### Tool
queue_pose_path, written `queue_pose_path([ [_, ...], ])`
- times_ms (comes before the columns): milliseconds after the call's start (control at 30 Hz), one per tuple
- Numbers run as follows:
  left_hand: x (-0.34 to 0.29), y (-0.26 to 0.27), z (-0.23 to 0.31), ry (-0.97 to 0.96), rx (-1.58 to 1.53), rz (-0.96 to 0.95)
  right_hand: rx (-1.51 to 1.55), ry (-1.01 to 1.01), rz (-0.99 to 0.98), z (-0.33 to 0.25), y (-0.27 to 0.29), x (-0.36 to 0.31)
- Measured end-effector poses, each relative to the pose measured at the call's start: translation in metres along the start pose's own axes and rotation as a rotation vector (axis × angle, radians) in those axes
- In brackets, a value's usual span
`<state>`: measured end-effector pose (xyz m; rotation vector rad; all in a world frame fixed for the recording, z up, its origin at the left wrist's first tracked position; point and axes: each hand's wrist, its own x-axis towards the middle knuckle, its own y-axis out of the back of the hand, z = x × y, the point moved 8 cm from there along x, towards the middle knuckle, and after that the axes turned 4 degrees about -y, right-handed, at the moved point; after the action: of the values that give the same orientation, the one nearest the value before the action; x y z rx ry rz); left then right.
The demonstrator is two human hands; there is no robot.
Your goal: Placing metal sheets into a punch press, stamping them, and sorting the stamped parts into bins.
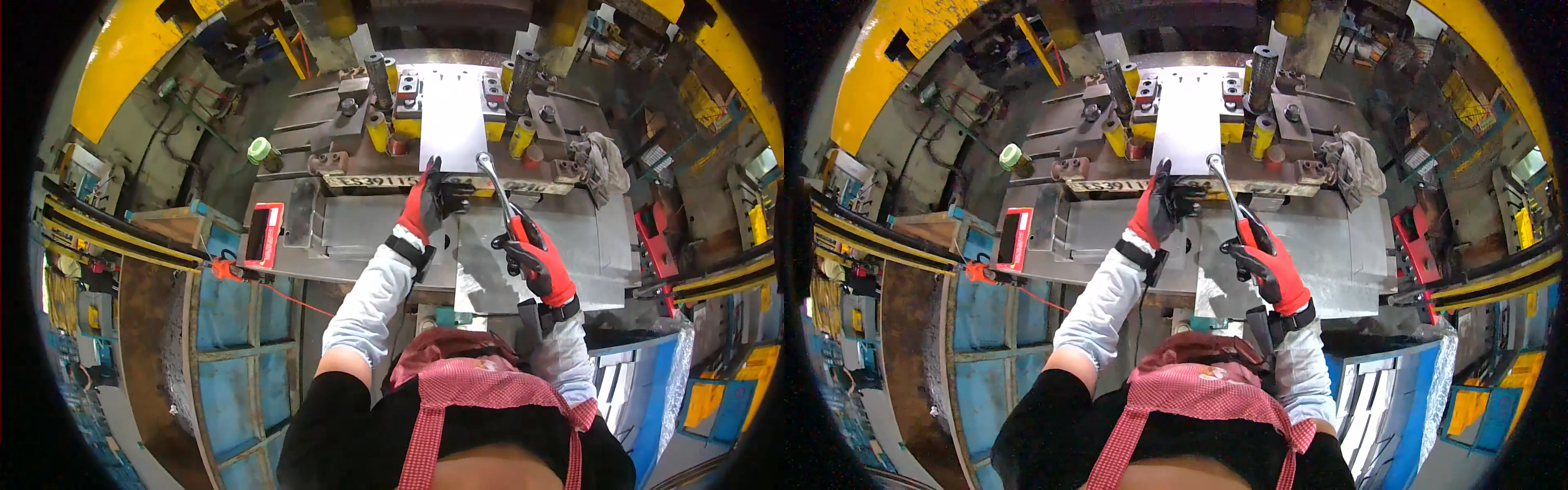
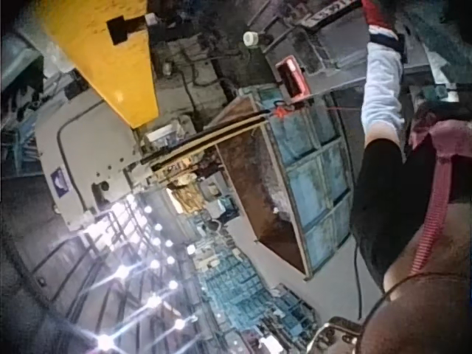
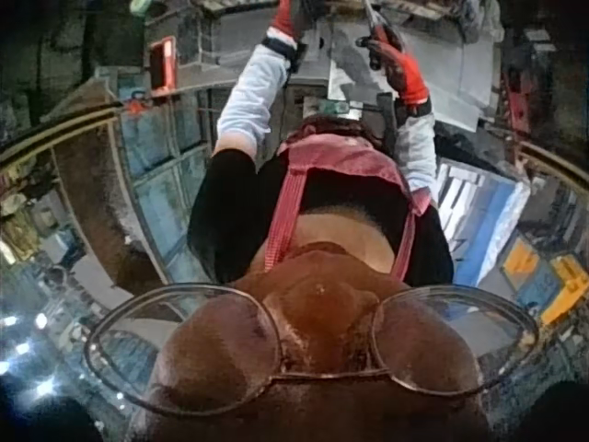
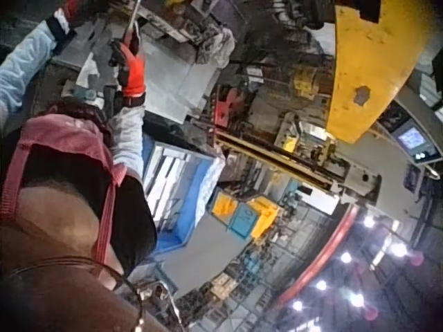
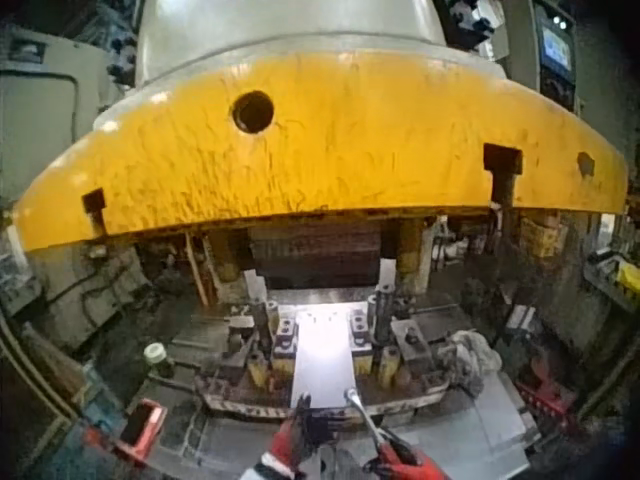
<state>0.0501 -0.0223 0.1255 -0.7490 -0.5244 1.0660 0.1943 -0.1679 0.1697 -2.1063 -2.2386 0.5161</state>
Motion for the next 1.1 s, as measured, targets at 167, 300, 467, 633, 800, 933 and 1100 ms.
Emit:
queue_pose_path([
  [167,0.023,0.007,-0.004,-0.044,-0.023,0.146,-0.061,0.038,-0.005,0.006,0.005,0.007],
  [300,0.025,0.008,-0.009,-0.015,-0.093,0.177,0.003,-0.097,0.065,0.004,0.006,0.004],
  [467,0.032,0.019,-0.018,0.051,-0.135,0.215,0.03,0.016,0.196,0.016,0.03,-0.024],
  [633,0.031,0.009,-0.015,-0.035,-0.086,0.222,0.087,-0.075,0.454,0.08,0.097,-0.069],
  [800,0.046,0.037,-0.01,-0.223,-0.103,0.168,0.005,-0.162,0.562,0.151,0.172,-0.091],
  [933,0.05,0.012,-0.016,-0.174,-0.158,-0.002,0.115,-0.135,0.62,0.163,0.183,-0.094],
  [1100,0.048,0.009,-0.003,-0.16,-0.037,-0.019,0.205,0.005,0.489,0.17,0.182,-0.081],
])
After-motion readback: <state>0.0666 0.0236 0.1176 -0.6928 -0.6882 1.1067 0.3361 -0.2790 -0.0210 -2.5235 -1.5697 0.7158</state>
